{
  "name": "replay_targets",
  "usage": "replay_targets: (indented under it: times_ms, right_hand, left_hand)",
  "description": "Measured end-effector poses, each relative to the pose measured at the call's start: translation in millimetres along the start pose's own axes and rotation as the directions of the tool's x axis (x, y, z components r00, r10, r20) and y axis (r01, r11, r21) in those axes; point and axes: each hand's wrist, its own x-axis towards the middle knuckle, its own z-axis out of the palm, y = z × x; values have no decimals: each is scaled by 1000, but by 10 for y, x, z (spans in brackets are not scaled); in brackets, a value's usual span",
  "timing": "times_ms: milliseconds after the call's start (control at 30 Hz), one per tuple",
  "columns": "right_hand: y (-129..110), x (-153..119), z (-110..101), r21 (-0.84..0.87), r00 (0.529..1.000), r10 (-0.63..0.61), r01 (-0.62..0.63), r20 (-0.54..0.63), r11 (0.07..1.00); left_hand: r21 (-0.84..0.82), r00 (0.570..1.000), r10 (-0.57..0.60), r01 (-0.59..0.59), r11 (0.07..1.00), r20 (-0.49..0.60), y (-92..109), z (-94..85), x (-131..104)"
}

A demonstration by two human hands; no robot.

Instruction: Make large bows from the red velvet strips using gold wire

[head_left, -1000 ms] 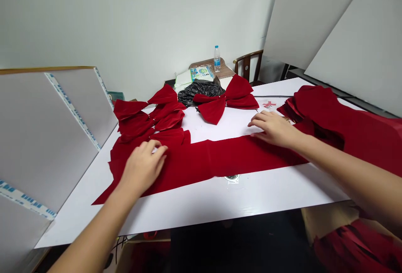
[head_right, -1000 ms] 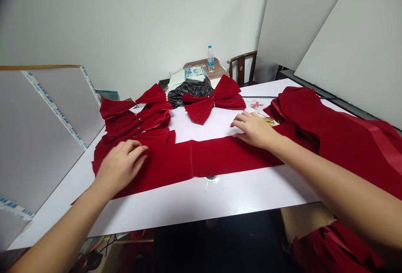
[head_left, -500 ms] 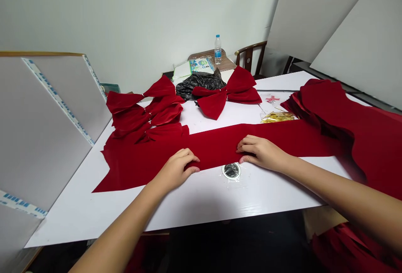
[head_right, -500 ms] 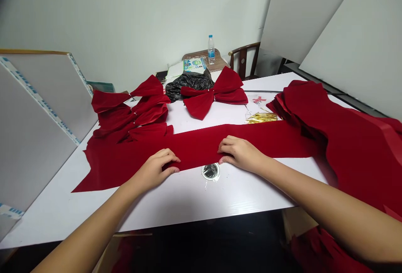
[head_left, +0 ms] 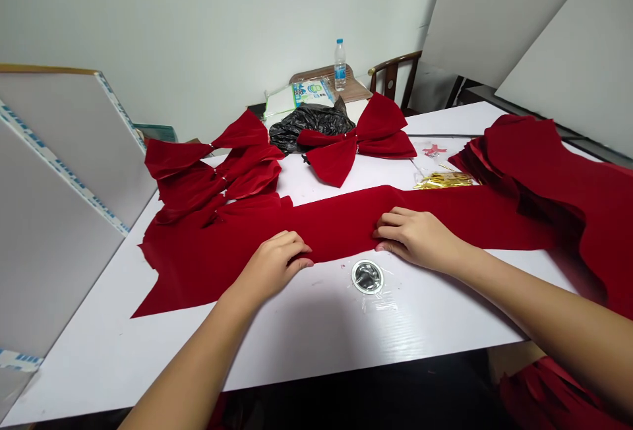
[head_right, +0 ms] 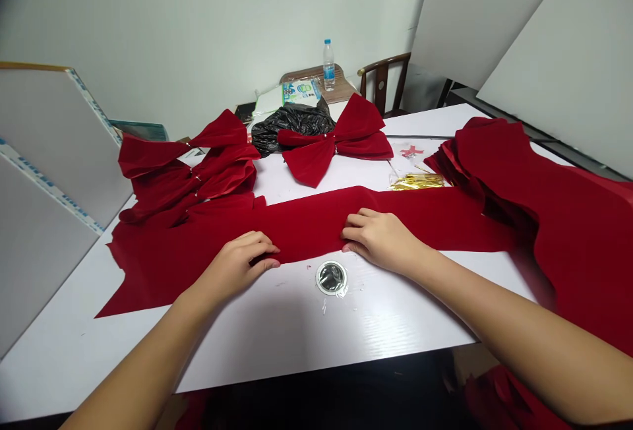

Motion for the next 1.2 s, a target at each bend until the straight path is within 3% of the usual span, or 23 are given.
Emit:
replay_targets:
  times_ms: [167,333,500,667,900,1200]
  right_hand:
    - [-113,25,4,-65,1000,18,-19,-19,998]
    - [-161,72,38,60,999,-2,5,-44,998]
    - [-198,77,-15,13,999,46,-46,26,999]
    - [-278,55,-39,-77,997,14,-8,74,997]
    - [-229,89,76,220,999,18,-9,-41,975]
    - [-230,77,82,171,997,65,-57,-39,984]
  left_hand:
    - [7,1000,-10,10,1000,-6,-17,29,-9]
    - [-28,1000,-18,17,999,-8,-36,48,-6]
    - [-33,999,-32,32,999,5,-41,47,-8]
    - [-37,999,-36,37,999,21,-30,29,-10]
    - [-47,1000,-30,30,998,2,-29,31,-10]
    - [-36,999,-26,24,999,-42,-12,53,-18]
